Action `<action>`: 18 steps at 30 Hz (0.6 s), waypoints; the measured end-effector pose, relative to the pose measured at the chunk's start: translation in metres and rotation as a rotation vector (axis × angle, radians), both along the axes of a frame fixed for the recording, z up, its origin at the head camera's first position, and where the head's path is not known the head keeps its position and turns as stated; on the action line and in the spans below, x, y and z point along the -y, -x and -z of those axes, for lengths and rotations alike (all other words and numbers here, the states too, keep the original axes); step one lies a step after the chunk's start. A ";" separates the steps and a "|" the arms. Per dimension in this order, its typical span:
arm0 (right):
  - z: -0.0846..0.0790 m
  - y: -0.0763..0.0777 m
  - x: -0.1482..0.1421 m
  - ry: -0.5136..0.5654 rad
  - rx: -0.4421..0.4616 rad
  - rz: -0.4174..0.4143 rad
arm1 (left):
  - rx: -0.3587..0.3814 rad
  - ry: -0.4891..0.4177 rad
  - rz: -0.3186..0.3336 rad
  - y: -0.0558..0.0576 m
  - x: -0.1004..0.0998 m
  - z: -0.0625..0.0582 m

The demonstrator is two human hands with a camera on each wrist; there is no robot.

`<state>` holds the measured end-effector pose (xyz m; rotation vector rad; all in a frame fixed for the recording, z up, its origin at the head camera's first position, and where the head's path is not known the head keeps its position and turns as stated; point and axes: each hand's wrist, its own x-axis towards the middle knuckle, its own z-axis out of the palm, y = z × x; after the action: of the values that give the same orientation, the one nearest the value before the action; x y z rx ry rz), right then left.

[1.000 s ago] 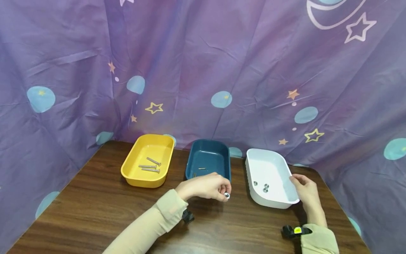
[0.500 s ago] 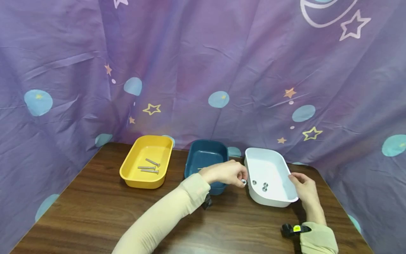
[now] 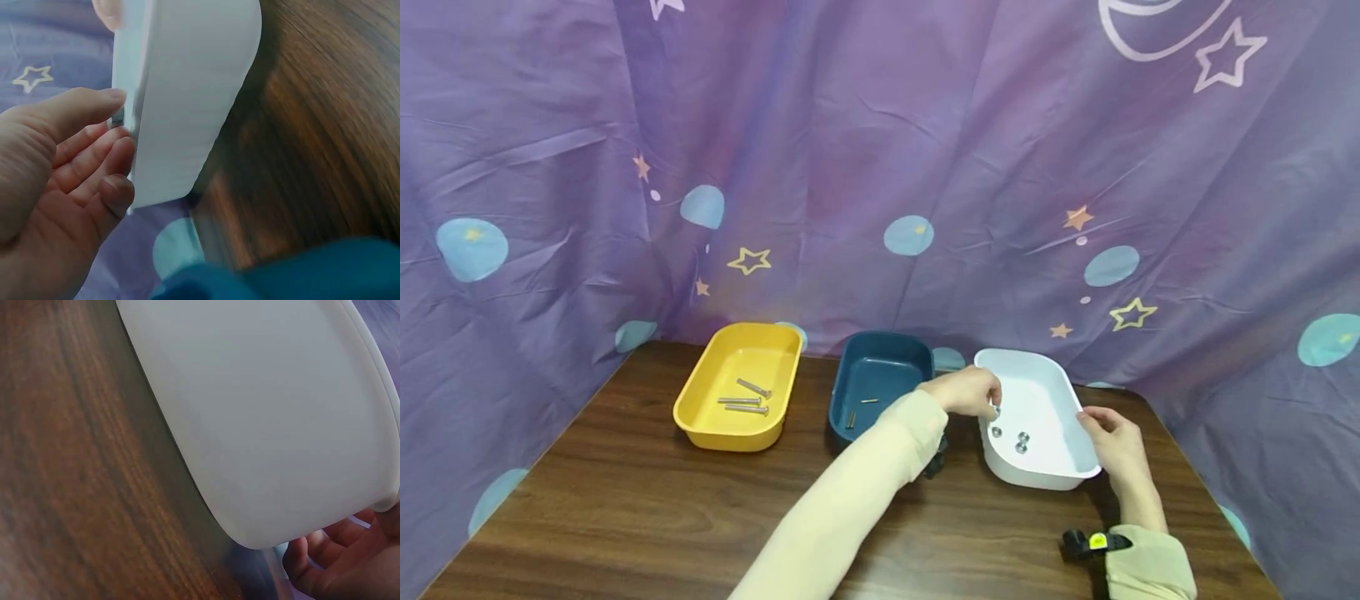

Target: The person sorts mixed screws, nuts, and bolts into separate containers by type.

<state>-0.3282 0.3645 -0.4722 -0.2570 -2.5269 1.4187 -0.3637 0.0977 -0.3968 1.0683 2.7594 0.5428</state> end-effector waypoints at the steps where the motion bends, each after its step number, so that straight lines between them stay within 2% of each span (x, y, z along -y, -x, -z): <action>1: 0.000 0.000 0.000 0.005 0.000 0.001 | -0.004 0.002 -0.008 0.002 -0.003 0.001; 6: 0.001 0.000 0.000 0.004 -0.009 -0.002 | -0.007 -0.014 -0.026 0.007 -0.020 0.004; 11: 0.000 -0.002 0.000 -0.023 -0.008 0.013 | -0.033 -0.091 -0.021 0.010 -0.034 0.010; 18: 0.001 -0.002 0.000 -0.015 -0.025 0.000 | -0.041 -0.166 -0.070 0.012 -0.038 0.021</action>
<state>-0.3267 0.3650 -0.4732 -0.2355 -2.5162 1.3933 -0.3756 0.1356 -0.4173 1.0289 2.8380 0.7795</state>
